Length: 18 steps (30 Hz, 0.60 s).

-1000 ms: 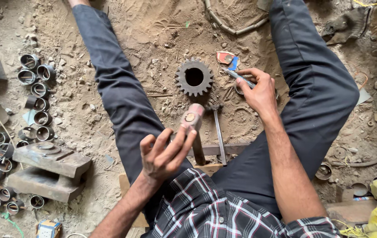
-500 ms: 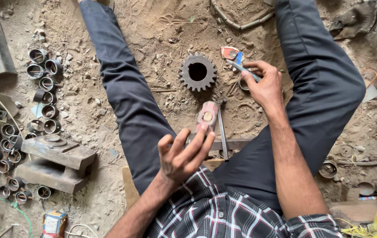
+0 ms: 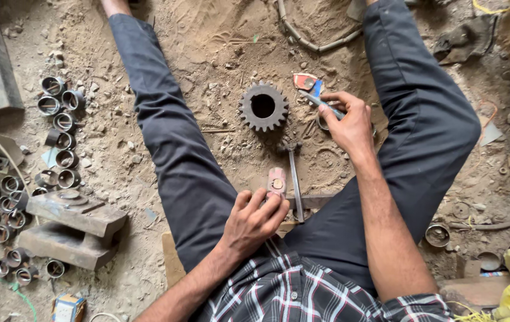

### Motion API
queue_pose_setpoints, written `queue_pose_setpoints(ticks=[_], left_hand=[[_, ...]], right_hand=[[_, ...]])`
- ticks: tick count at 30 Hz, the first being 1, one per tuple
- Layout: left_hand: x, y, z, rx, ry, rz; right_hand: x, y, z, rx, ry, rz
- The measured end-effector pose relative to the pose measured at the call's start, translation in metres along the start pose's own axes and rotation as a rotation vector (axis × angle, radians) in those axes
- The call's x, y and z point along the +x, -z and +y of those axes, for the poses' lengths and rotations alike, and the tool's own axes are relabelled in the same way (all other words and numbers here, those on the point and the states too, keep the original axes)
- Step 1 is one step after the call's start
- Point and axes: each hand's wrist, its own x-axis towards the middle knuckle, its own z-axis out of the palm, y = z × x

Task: The person sits on the ground and uses a hammer to strike a cylindrical metal piece placed on a gear. They repeatedly adjust the piece and hammer it, then use a chisel to scrape or mark the metal. The person continues hammering and scraping the same metal piece throughout the clip.

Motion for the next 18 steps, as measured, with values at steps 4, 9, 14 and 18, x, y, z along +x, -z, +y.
queue_pose_setpoints(ticks=[4,9,14,18], left_hand=[[0.018,0.016,-0.014,-0.162,-0.012,-0.146],[0.037,0.03,-0.059,-1.072,0.202,-0.023],[0.086,-0.024,-0.126,-1.298,0.379,0.029],[0.112,-0.091,-0.15,-1.359,0.645,-0.001]], right_hand=[[-0.001,-0.004,0.006,0.023,-0.035,0.011],[0.0,-0.008,0.011,-0.019,-0.029,0.015],[-0.001,-0.021,0.004,-0.066,0.052,0.0],[-0.009,-0.027,-0.006,-0.207,-0.06,-0.043]])
